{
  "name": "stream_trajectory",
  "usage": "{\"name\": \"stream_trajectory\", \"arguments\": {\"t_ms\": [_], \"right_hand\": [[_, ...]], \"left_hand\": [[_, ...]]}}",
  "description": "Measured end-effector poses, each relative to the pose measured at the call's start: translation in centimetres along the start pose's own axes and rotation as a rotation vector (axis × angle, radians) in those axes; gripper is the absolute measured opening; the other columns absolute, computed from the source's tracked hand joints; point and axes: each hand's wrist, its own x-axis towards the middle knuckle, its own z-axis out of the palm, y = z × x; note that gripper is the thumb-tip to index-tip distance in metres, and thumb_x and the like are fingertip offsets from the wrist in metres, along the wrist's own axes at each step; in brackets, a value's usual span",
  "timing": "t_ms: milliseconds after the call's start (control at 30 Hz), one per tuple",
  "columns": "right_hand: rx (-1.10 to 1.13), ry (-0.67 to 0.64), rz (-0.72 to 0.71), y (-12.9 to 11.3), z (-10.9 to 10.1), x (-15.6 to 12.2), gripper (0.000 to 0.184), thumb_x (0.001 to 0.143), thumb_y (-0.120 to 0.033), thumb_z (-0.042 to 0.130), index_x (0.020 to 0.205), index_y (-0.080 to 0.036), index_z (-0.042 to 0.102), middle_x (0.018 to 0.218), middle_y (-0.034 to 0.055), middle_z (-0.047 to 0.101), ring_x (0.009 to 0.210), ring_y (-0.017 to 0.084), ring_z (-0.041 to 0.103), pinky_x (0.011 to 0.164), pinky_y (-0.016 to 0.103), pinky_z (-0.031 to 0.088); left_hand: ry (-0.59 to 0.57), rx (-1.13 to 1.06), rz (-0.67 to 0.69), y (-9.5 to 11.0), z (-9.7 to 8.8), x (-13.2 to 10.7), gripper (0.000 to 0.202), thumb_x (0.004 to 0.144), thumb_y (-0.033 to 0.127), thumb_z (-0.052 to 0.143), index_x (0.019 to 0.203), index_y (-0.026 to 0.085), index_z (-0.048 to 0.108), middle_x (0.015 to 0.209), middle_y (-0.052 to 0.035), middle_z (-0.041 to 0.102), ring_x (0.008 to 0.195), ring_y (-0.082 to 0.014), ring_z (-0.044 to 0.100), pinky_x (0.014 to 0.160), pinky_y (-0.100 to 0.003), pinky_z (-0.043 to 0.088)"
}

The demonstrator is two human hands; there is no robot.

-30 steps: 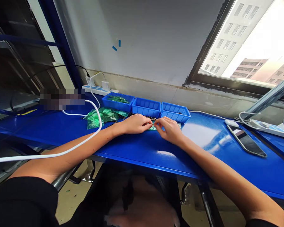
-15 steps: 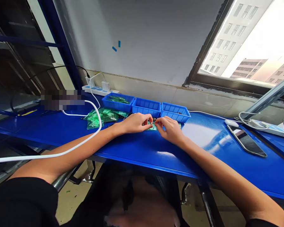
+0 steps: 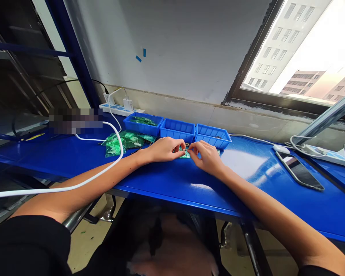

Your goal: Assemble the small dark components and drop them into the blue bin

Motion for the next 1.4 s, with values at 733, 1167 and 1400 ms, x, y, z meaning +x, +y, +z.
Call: {"name": "stream_trajectory", "arguments": {"t_ms": [733, 1167, 1400], "right_hand": [[-0.004, -0.047, -0.01, 0.09, -0.08, -0.09, 0.014, 0.087, -0.026, 0.047, 0.079, -0.021, 0.057, 0.064, 0.0008, 0.06, 0.061, 0.013, 0.053, 0.057, 0.024, 0.039], [0.002, -0.057, -0.007, 0.09, -0.01, -0.11, 0.01, 0.086, -0.025, 0.049, 0.08, -0.02, 0.056, 0.064, 0.0002, 0.06, 0.061, 0.013, 0.054, 0.057, 0.023, 0.038], [0.041, -0.061, 0.016, 0.0, -0.03, -0.07, 0.008, 0.084, -0.026, 0.051, 0.079, -0.02, 0.052, 0.064, -0.0005, 0.058, 0.06, 0.012, 0.054, 0.055, 0.022, 0.037]], "left_hand": [[-0.026, 0.002, 0.016, -0.14, 0.1, 0.05, 0.023, 0.082, 0.036, 0.052, 0.086, 0.017, 0.062, 0.063, 0.0006, 0.061, 0.055, -0.0116, 0.052, 0.052, -0.021, 0.032], [-0.017, -0.007, 0.022, -0.17, 0.09, 0.04, 0.023, 0.082, 0.037, 0.053, 0.085, 0.016, 0.062, 0.062, 0.0007, 0.06, 0.055, -0.0113, 0.05, 0.052, -0.021, 0.031], [-0.008, 0.013, 0.023, -0.17, 0.06, 0.08, 0.02, 0.081, 0.034, 0.054, 0.087, 0.016, 0.063, 0.062, 0.0011, 0.059, 0.054, -0.011, 0.05, 0.052, -0.021, 0.031]]}}
